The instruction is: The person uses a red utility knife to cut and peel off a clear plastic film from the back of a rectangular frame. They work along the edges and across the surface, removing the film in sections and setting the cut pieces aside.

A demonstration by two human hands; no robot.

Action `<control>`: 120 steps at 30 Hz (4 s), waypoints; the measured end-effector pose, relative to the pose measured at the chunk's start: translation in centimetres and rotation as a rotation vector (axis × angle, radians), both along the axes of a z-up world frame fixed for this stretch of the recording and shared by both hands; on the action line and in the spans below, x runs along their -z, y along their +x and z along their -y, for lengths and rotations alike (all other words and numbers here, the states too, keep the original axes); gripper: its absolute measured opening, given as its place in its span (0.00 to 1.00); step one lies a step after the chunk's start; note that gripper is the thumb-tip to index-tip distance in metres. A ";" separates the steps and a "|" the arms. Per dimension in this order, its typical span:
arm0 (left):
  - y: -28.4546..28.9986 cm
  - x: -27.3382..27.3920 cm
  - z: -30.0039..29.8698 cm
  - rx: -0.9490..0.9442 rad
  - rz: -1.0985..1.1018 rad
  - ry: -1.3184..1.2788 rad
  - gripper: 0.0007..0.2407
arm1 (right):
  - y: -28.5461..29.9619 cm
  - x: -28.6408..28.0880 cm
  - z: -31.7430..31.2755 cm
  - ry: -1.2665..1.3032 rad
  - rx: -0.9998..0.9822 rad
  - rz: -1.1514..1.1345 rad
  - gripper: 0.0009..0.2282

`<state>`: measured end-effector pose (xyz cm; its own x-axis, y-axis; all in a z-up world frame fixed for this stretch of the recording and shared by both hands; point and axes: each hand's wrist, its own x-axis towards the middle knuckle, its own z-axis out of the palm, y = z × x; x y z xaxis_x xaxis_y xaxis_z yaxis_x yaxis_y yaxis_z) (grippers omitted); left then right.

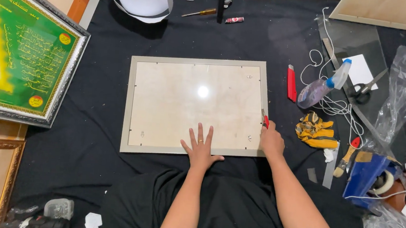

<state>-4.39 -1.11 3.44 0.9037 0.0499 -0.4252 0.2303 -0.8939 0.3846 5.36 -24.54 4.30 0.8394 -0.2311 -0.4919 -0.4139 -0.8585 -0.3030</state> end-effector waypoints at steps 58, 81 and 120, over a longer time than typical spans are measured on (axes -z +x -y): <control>4.5 -1.7 -1.0 -0.039 -0.160 -0.120 0.50 | 9.4 2.3 -1.7 0.076 0.053 0.228 0.19; 4.4 -1.5 -1.0 -0.049 -0.164 -0.084 0.50 | 1.9 1.5 0.3 -0.033 0.023 -0.010 0.22; 5.6 -0.4 -1.1 -0.041 -0.163 -0.074 0.51 | -1.2 -1.0 -0.2 0.001 0.038 0.001 0.21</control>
